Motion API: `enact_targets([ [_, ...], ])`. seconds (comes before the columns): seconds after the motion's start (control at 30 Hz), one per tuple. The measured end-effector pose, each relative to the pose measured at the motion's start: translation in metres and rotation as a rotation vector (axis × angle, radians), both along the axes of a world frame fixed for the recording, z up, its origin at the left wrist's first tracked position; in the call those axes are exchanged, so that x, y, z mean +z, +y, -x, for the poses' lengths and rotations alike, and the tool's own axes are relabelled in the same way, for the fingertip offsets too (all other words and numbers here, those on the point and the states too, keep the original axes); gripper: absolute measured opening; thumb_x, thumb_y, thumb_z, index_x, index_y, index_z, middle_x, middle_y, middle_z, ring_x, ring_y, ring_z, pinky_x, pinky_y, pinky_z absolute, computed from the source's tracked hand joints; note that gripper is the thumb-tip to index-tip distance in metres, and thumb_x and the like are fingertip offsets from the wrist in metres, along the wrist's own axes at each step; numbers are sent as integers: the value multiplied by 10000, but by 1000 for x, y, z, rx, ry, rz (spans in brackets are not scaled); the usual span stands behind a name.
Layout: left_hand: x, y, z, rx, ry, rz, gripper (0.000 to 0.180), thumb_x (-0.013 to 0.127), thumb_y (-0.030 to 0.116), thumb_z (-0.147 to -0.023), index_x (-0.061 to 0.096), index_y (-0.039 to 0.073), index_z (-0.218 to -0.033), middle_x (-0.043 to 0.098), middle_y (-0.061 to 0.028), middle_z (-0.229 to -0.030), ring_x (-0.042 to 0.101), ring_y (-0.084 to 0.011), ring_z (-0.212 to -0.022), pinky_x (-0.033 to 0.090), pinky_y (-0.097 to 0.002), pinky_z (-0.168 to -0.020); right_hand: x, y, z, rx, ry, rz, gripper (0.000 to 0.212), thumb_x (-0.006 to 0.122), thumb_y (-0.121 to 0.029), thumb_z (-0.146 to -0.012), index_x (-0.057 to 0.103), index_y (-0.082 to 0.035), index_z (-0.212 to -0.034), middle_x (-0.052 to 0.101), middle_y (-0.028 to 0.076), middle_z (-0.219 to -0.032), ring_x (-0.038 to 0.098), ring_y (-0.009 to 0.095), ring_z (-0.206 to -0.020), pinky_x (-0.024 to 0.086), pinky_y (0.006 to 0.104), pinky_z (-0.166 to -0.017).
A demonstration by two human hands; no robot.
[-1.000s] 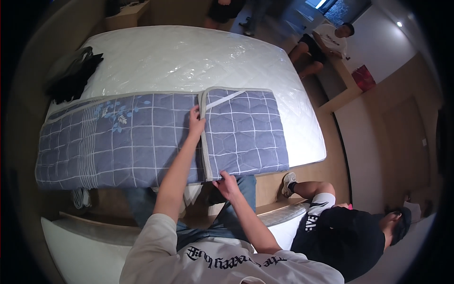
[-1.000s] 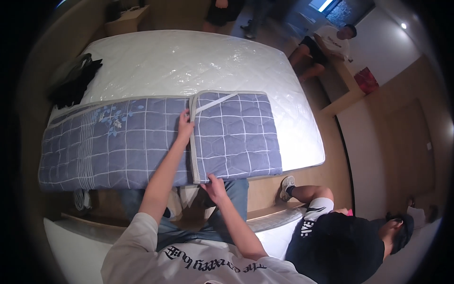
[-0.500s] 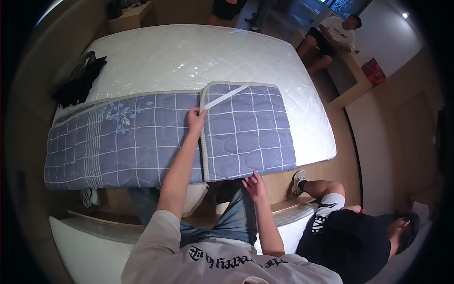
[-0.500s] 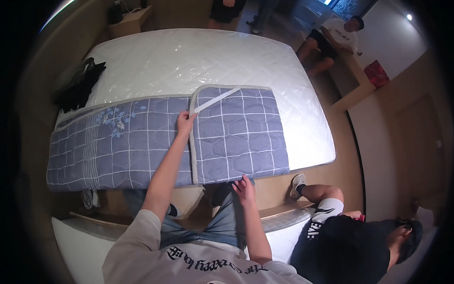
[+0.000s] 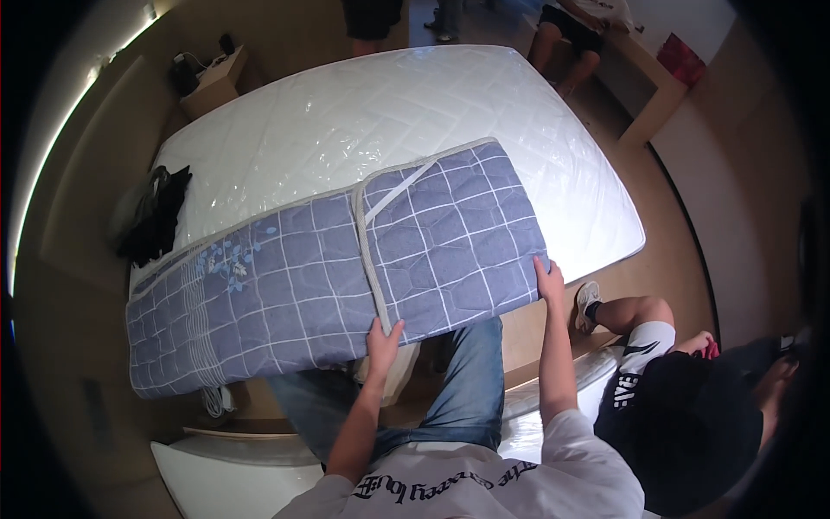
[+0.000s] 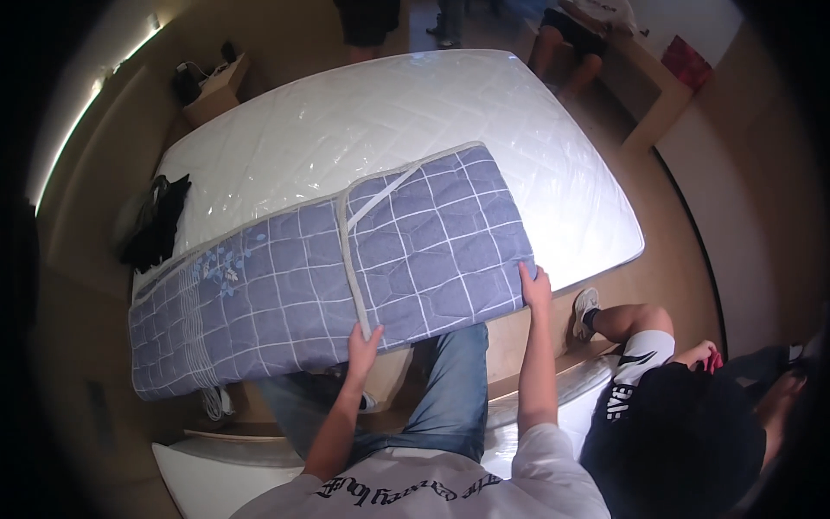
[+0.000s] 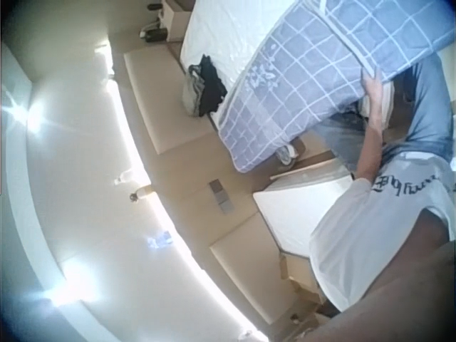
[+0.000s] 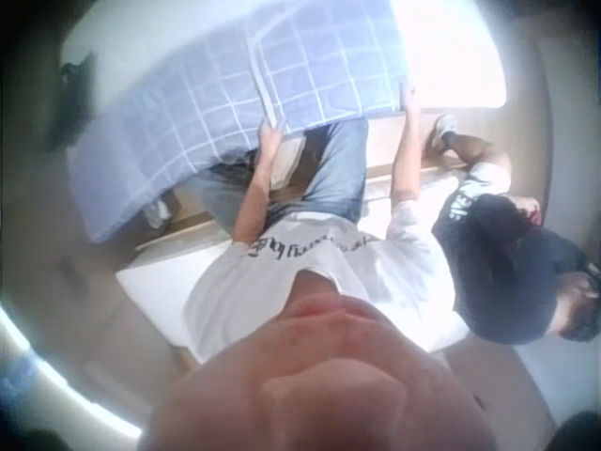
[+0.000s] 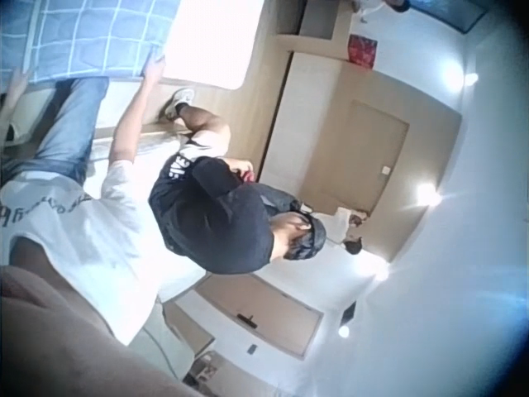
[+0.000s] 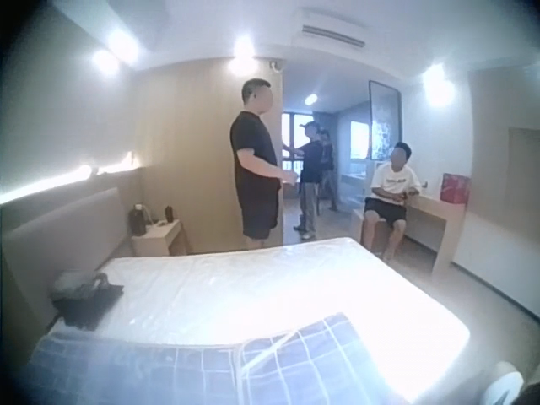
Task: The person repeatedly folds and unfolds a blanket on a mattress by hand, flattening and smoothing it flat.
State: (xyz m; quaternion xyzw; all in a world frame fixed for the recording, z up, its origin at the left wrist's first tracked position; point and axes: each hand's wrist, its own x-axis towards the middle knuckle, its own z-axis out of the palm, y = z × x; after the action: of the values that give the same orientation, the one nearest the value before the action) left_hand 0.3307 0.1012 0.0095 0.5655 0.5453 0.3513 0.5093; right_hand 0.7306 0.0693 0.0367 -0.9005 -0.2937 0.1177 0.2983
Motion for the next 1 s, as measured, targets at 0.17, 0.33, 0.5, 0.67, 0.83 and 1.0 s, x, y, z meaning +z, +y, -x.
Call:
enact_targets([
  [0.17, -16, -5, -15, 47, 141, 7, 324, 652, 253, -753, 526, 0, -911, 612, -166, -794, 596, -254, -734, 444, -332, -662, 33, 6, -19, -75, -61, -128, 551, 659, -493, -670, 588, 33, -819, 597, 255, -778, 592, 379, -776, 454, 414, -681],
  [0.33, -35, 26, -15, 2, 56, 31, 334, 676, 234, -730, 540, 1, -928, 606, -147, -721, 590, -191, -677, 446, -325, -622, 45, 22, -13, -87, -88, -231, 502, 641, -421, -727, 579, 58, -866, 599, 248, -763, 610, 324, -747, 454, 380, -658],
  [0.5, 19, 56, -43, -147, 160, 142, 382, 586, 350, -796, 537, -26, -839, 579, -191, -686, 581, -297, -672, 437, -376, -633, -20, 23, -90, -5, 223, -33, 605, 735, -322, -632, 515, 62, -1045, 583, 268, -926, 585, 350, -877, 458, 385, -753],
  [0.67, 37, 151, -56, -132, 466, 26, 547, 511, 463, -819, 531, -73, -924, 586, -217, -730, 585, -300, -717, 436, -384, -661, 34, 117, -81, 168, -236, -283, 623, 623, -231, -730, 376, -61, -1277, 454, 215, -1218, 447, 359, -1109, 373, 393, -923],
  [0.83, 11, 264, -95, 159, 260, -207, 629, 567, 457, -789, 430, -63, -1115, 567, -225, -956, 549, -303, -871, 424, -359, -755, 16, 199, -34, 209, -321, 88, 623, 429, -534, -808, 328, -216, -1334, 261, 172, -1387, 270, 371, -1256, 202, 587, -972],
  [1.0, 0, 285, -118, 128, -252, -129, 450, 567, 195, -837, 345, -20, -1165, 556, -143, -965, 529, -168, -874, 416, -271, -730, -16, 188, -68, 269, -313, 102, 619, 478, -479, -812, 332, -179, -1333, 295, 187, -1365, 293, 372, -1245, 224, 523, -999],
])
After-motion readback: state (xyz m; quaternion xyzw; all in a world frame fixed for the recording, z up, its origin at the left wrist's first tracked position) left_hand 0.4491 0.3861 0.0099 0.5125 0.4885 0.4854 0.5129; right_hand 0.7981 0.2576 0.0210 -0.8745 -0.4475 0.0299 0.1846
